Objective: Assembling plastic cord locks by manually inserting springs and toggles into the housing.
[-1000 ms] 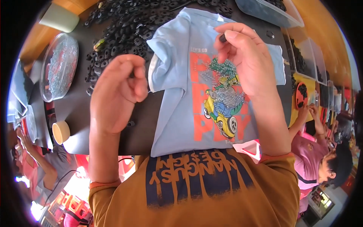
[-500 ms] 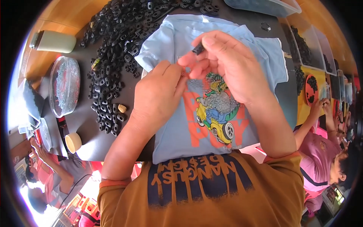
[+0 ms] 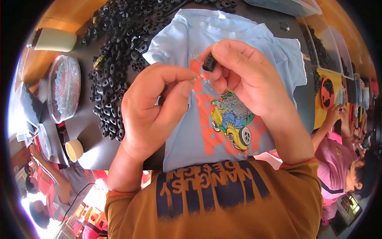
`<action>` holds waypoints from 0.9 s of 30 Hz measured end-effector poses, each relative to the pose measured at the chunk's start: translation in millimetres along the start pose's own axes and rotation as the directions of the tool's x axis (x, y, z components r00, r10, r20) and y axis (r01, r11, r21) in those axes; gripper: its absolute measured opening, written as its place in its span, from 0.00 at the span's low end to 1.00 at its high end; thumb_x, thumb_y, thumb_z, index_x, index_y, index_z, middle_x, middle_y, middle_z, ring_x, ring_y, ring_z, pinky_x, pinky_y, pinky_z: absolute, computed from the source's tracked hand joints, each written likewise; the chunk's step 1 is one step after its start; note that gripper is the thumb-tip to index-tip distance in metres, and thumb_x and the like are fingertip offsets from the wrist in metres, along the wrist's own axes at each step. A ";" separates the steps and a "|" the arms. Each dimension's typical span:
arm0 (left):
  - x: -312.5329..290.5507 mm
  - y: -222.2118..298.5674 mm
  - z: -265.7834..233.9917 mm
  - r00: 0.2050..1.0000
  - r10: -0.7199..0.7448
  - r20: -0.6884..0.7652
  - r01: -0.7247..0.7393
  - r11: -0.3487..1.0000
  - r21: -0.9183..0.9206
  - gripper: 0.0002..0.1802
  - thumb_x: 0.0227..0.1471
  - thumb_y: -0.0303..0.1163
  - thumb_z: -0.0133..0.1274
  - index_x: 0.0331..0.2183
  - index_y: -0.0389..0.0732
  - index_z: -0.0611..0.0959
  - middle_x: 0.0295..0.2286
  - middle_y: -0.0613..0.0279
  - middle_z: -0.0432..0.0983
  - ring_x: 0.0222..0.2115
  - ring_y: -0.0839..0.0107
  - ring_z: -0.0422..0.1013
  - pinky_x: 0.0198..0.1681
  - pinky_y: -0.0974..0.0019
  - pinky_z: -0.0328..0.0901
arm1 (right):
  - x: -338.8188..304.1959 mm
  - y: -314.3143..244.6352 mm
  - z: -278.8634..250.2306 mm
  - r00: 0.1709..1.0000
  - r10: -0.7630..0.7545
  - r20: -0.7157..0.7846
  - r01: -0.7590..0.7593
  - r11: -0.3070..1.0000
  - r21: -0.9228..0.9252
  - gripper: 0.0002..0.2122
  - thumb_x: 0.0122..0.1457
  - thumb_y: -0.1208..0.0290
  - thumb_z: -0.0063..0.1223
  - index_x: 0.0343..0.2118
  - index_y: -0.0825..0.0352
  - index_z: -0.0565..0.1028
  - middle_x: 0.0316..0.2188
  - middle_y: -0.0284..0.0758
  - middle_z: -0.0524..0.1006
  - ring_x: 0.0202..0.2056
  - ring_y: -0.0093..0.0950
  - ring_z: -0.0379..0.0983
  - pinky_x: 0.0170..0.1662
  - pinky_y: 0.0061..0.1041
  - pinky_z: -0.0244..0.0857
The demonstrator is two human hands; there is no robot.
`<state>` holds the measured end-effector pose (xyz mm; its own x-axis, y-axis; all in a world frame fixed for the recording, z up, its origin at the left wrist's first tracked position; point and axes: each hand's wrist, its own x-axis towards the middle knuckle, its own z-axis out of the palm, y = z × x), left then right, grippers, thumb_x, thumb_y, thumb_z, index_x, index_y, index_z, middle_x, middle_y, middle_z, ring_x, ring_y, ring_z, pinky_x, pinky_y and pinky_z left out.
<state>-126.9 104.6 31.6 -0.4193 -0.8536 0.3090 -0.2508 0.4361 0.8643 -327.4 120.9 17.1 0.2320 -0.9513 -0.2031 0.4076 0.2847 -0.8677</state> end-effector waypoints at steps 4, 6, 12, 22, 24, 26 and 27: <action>-0.3 -1.9 1.0 1.000 -0.019 -0.025 0.019 1.000 0.004 0.06 0.46 0.20 0.57 0.31 0.38 0.82 0.24 0.66 0.75 0.21 0.78 0.66 0.23 0.75 0.61 | 0.9 3.9 4.8 0.999 0.019 0.039 -0.021 0.999 0.040 0.17 0.63 0.58 0.50 0.39 0.69 0.77 0.26 0.30 0.77 0.25 0.16 0.70 0.30 0.17 0.65; 0.4 -4.3 -0.2 1.000 0.003 -0.014 -0.003 1.000 0.029 0.06 0.46 0.19 0.57 0.31 0.38 0.82 0.23 0.66 0.74 0.21 0.79 0.66 0.23 0.75 0.61 | 0.9 4.4 5.4 0.999 0.027 0.032 -0.028 0.999 0.034 0.16 0.64 0.58 0.50 0.39 0.70 0.77 0.28 0.31 0.78 0.27 0.16 0.72 0.31 0.18 0.67; -0.2 -6.1 -2.1 0.997 -0.072 -0.014 0.072 0.997 0.002 0.06 0.46 0.19 0.55 0.30 0.37 0.81 0.23 0.67 0.73 0.22 0.81 0.66 0.24 0.76 0.61 | -1.4 4.4 4.3 0.999 0.050 0.004 -0.050 0.999 0.008 0.15 0.64 0.60 0.50 0.39 0.70 0.77 0.32 0.35 0.79 0.30 0.18 0.75 0.32 0.19 0.69; -2.1 -1.1 -4.7 0.986 -0.166 0.016 0.167 0.978 -0.124 0.04 0.47 0.19 0.55 0.30 0.35 0.80 0.24 0.70 0.72 0.23 0.84 0.64 0.26 0.78 0.61 | -6.9 -1.5 10.4 0.998 0.001 0.061 0.003 0.998 -0.066 0.11 0.62 0.69 0.52 0.40 0.72 0.76 0.37 0.38 0.78 0.33 0.23 0.77 0.35 0.22 0.71; -1.8 -3.7 -4.7 0.995 -0.097 -0.004 0.096 0.994 -0.060 0.05 0.47 0.19 0.56 0.30 0.36 0.80 0.23 0.69 0.72 0.22 0.83 0.63 0.25 0.77 0.60 | -8.4 -3.2 12.0 0.998 -0.024 0.066 0.030 0.996 -0.089 0.10 0.62 0.70 0.51 0.41 0.73 0.76 0.39 0.38 0.78 0.33 0.22 0.77 0.36 0.22 0.71; -2.1 -6.7 -4.6 0.999 -0.032 -0.025 0.032 0.999 -0.024 0.06 0.46 0.19 0.57 0.30 0.36 0.80 0.23 0.69 0.71 0.21 0.82 0.63 0.24 0.77 0.59 | -9.8 -3.9 13.1 0.995 -0.043 0.092 0.053 0.994 -0.100 0.10 0.62 0.72 0.51 0.42 0.73 0.75 0.40 0.38 0.78 0.33 0.22 0.76 0.38 0.22 0.71; -2.3 -7.9 -4.6 0.999 -0.002 -0.037 0.001 1.000 -0.020 0.06 0.46 0.19 0.58 0.30 0.36 0.80 0.23 0.69 0.71 0.20 0.82 0.62 0.24 0.77 0.58 | -10.7 -3.2 14.0 0.994 -0.052 0.092 0.061 0.994 -0.095 0.11 0.62 0.72 0.50 0.43 0.73 0.75 0.40 0.38 0.78 0.34 0.22 0.76 0.38 0.22 0.71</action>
<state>-119.9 101.9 25.9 -0.3859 -0.8645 0.3220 -0.2338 0.4293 0.8724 -318.8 131.9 28.5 0.2909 -0.9499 -0.1148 0.3348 0.2135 -0.9178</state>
